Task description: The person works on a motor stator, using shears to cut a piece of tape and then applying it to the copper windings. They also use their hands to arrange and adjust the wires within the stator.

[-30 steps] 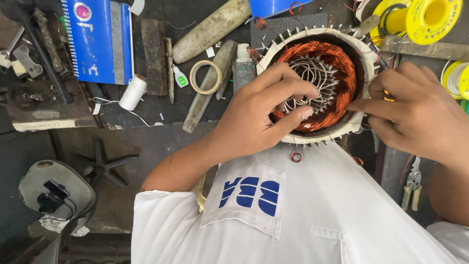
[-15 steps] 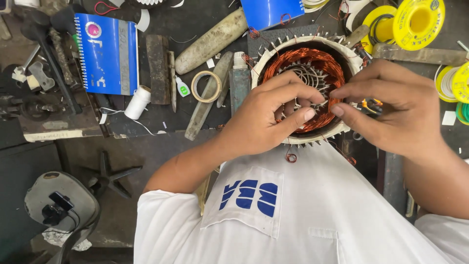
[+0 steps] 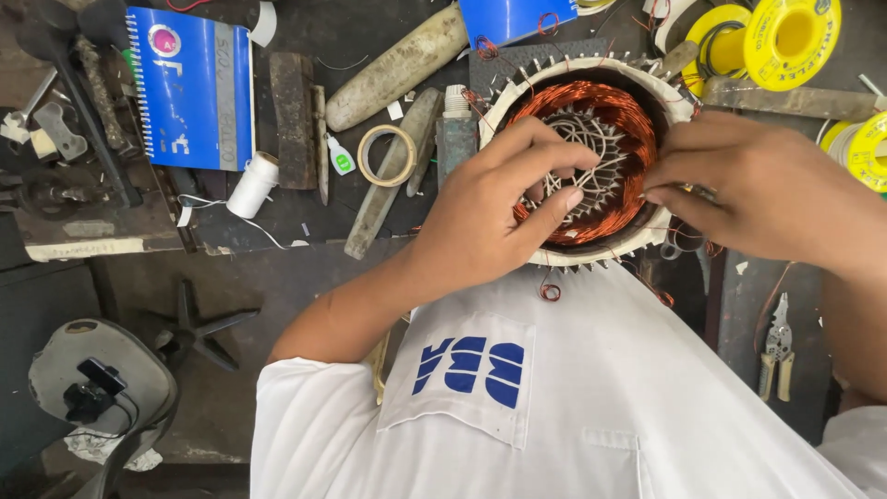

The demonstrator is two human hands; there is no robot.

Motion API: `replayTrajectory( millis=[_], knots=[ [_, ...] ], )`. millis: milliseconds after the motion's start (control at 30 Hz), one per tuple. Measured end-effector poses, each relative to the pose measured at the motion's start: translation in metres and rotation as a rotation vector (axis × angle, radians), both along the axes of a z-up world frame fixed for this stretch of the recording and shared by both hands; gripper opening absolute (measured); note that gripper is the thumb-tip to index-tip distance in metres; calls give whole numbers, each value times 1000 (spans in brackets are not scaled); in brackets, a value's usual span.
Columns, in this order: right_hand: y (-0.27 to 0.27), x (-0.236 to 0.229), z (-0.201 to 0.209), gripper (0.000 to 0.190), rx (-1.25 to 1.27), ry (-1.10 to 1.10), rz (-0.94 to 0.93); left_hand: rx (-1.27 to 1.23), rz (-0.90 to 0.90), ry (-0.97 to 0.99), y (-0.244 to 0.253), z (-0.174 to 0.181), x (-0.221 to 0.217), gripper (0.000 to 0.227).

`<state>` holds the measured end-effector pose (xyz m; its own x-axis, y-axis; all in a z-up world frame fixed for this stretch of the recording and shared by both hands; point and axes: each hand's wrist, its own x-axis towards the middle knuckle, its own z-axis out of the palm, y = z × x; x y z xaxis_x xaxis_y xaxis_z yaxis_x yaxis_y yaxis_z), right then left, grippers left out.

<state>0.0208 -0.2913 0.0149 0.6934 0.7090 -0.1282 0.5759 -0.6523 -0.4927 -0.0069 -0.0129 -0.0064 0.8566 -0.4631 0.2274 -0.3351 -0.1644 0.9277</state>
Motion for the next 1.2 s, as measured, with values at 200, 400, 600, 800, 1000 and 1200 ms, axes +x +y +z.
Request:
replayTrajectory(
  millis=[200, 400, 600, 800, 1000, 1200],
  knots=[
    [8, 8, -7, 14, -548, -197, 276, 46, 17, -79, 1, 1, -1, 20],
    [9, 20, -7, 25, -630, -219, 420, 52, 18, -72, 4, -1, -2, 21],
    [5, 37, -16, 25, -684, 218, 410, 37, 11, -64, 4, -3, -1, 20],
    [2, 40, -16, 8, -524, 112, 460, 228, -21, -394, -17, -16, -6, 13],
    [7, 34, 7, 21, 136, 442, 125, 183, 58, -344, -32, -15, -10, 20],
    [10, 18, 10, 23, 316, 503, 44, 76, 230, -469, -39, -6, -14, 8]
  ],
)
